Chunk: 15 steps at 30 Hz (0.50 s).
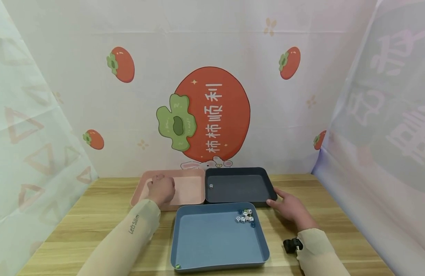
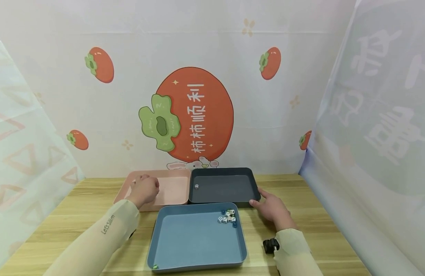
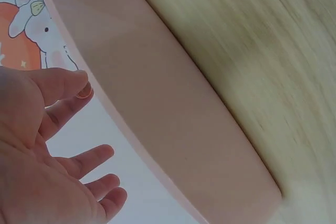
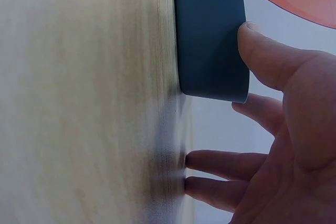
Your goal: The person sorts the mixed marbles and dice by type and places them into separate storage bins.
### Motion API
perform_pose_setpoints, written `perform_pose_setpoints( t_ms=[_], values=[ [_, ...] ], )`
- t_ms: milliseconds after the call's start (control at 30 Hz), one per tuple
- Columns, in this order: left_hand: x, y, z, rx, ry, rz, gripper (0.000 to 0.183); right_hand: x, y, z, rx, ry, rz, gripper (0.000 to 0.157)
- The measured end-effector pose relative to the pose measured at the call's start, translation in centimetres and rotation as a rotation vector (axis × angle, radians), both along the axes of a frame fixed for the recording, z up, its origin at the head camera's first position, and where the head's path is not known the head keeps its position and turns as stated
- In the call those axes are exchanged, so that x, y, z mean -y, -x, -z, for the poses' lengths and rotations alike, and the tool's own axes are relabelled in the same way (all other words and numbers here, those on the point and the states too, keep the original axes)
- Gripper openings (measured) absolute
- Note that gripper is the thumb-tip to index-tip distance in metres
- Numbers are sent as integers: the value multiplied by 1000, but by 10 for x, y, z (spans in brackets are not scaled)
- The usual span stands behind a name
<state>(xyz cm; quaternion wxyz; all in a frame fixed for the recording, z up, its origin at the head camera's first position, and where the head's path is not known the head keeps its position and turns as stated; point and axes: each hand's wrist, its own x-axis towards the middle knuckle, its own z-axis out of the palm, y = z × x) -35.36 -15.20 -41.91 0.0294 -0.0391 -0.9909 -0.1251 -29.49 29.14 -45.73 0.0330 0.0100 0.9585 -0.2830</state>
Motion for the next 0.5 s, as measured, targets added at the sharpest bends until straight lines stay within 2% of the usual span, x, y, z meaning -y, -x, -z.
perform_pose_setpoints(
  t_ms=[200,367,500],
  values=[
    [5,2,2,-50,-31,5,21,-1,0,0,-3,-2,-3,85],
    [10,5,-1,-117,-79,-81,32,-1,1,2,4,-1,2,84],
    [15,7,-5,-77,-110,-147,39,-1,2,2,3,-2,3,83]
  ],
)
